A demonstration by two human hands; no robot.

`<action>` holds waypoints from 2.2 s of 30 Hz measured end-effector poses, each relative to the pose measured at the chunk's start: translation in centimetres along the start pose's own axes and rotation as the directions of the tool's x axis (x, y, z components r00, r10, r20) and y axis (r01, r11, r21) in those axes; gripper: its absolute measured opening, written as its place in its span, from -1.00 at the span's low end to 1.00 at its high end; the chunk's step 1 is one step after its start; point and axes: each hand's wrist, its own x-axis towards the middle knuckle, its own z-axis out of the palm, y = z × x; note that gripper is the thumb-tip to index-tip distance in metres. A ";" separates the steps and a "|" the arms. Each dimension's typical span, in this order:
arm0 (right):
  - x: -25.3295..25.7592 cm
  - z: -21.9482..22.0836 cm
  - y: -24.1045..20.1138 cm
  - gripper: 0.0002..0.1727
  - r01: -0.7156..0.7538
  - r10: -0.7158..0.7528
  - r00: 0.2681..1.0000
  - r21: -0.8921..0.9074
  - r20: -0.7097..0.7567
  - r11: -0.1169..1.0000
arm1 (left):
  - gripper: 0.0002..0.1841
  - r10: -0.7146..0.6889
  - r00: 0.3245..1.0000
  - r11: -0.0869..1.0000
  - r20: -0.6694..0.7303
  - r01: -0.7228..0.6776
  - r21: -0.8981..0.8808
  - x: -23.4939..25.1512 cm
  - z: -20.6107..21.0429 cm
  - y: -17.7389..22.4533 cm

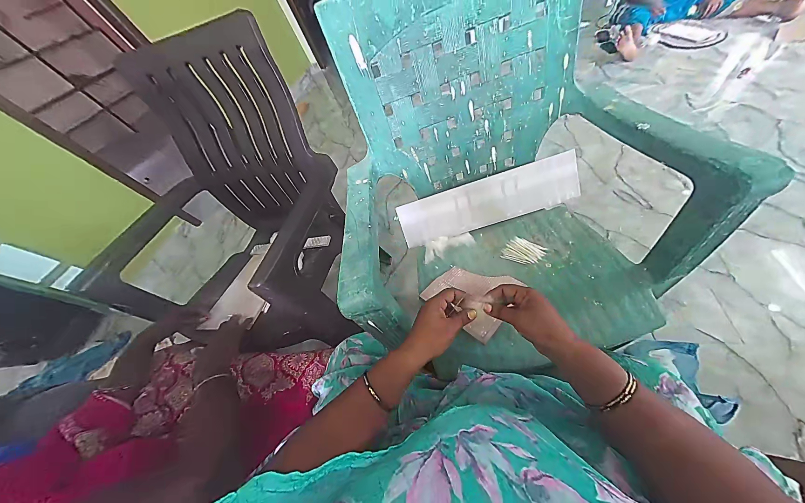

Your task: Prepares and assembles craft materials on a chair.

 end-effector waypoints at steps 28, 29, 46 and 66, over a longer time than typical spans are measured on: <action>1.3 -0.6 -0.3 -0.95 -0.051 0.193 0.951 0.493 -0.242 0.868 | -0.89 -0.120 0.988 0.968 -0.101 0.094 -0.234 2.9 2.3 1.1; 1.5 -0.8 -0.4 -0.93 -0.022 0.199 0.933 0.504 -0.300 0.863 | -0.89 -0.133 0.983 0.968 -0.128 0.101 -0.231 3.3 2.4 1.3; 2.8 -5.6 0.3 -0.81 0.025 0.136 0.891 0.346 -0.433 0.938 | -0.42 -0.402 0.789 0.900 -0.465 0.247 -0.359 14.1 2.9 -1.2; 2.8 -5.6 -0.1 -0.87 -0.017 0.077 0.964 0.229 -0.256 0.973 | -0.61 -0.485 0.839 0.875 -0.246 0.464 -0.139 21.6 0.1 -0.5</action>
